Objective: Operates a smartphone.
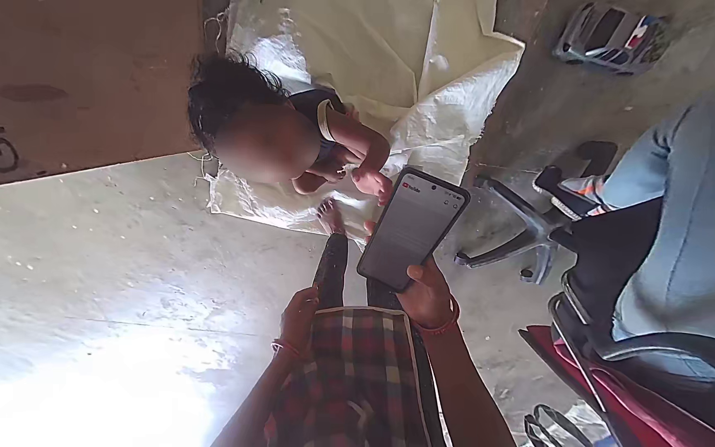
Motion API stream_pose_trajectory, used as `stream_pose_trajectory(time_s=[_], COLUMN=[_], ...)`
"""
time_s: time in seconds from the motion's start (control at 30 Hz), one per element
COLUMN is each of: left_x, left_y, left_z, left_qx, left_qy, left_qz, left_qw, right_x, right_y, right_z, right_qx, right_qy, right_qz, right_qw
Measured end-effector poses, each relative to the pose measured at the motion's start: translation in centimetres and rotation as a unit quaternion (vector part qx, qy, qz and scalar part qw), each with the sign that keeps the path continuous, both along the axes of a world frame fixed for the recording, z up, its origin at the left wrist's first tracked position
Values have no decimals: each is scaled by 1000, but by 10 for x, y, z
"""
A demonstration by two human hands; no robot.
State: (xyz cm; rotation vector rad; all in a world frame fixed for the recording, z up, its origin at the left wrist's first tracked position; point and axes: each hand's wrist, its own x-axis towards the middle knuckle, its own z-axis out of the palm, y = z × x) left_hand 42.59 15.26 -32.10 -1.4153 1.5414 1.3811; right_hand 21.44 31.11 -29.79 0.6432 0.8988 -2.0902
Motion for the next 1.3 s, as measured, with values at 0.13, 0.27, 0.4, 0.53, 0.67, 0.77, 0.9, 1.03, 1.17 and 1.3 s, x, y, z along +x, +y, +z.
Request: stream_pose_trajectory(time_s=[0.13, 0.27, 0.4, 0.53, 0.67, 0.77, 0.9, 1.03, 1.17, 1.3], left_x=[-1, 6, 18, 14, 10, 12, 11, 3, 2, -4], left_y=[10, 16, 20, 22, 28, 32, 31, 30, 30, 30], left_z=[1, -8, -28, -46, -56, -58, -60, -60, -60, -60], left_qx=[15, 4, -13, 10, 40, 30, 28, 27, 23, 20], left_qy=[15, 68, 23, -53, -100, -113, -122, -125, -134, -135], left_qz=[12, -54, -163, -241, -316, -335, -336, -337, -343, -346], left_qw=[1000, 996, 986, 969, 943, 935, 933, 933, 929, 928], right_x=[0, 1, 6, 9, 10, 5, -5, -11, -13, -16], right_y=[5, 4, 2, 0, 2, 4, 4, 5, 5, 4], right_z=[-2, -5, -9, -13, -6, 3, 13, 16, 18, 17], right_qx=[-39, -62, -52, -67, -69, -75, -68, -64, -48, -53], right_qy=[-5, 4, 5, 5, 5, 10, 10, 11, 11, 17], right_qz=[5, 4, -9, -23, -34, -33, -20, -25, -21, -21], right_qw=[999, 998, 999, 997, 997, 997, 997, 998, 999, 998])
